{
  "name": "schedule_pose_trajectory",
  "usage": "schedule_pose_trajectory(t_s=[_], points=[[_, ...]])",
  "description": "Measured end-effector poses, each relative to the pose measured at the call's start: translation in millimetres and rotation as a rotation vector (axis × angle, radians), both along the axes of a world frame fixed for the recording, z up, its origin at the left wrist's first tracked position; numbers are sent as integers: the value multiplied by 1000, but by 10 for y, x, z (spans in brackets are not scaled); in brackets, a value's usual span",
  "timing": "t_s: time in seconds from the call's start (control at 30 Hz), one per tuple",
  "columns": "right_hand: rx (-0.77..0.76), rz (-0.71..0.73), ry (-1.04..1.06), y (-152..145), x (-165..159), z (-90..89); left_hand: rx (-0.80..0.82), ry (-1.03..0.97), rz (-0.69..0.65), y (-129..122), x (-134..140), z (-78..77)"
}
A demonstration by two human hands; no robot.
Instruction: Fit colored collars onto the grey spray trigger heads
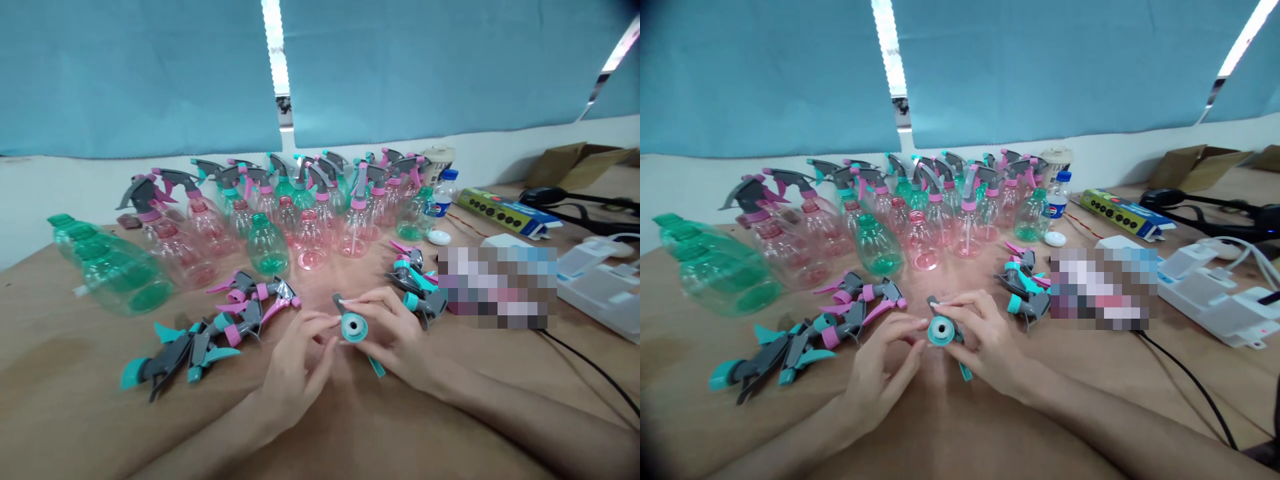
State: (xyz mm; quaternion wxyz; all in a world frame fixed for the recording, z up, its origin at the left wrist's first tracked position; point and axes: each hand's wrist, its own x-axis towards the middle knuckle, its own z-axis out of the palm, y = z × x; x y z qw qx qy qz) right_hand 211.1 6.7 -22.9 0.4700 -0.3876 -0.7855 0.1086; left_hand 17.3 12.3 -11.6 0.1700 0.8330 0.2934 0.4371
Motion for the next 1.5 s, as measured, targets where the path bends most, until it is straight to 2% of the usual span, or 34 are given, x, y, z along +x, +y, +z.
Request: schedule_pose_trajectory(t_s=[0.37,0.5,0.6,0.7,0.87,1.0,1.1,1.17,1.23,1.3,1.37,1.43,1.5], points=[[102,-96,-135,95,21,-78,54,178,-15,1,-8,0],[70,-55,-174,78,4,-63,106,197,-13,6,-7,-13],[-8,19,-239,58,2,-36,140,181,46,21,-14,-13],[-102,101,-244,74,33,-35,44,209,58,50,-19,-15],[-182,163,-181,158,112,-47,-119,311,-87,128,-24,-75],[-249,173,-115,193,147,-6,-157,370,-71,190,-58,-137],[-215,177,-127,193,188,46,-211,375,-22,211,-82,-132],[-140,125,-116,177,222,90,-273,329,30,219,-86,-105],[-26,2,-61,146,243,133,-360,238,91,234,-83,-72],[100,-109,0,106,237,158,-470,108,151,257,-77,-47],[194,-131,8,70,204,154,-592,-55,208,276,-66,-39],[200,-110,-50,54,155,119,-694,-217,247,272,-40,-49],[131,-121,-105,59,109,65,-774,-337,247,231,11,-71]])
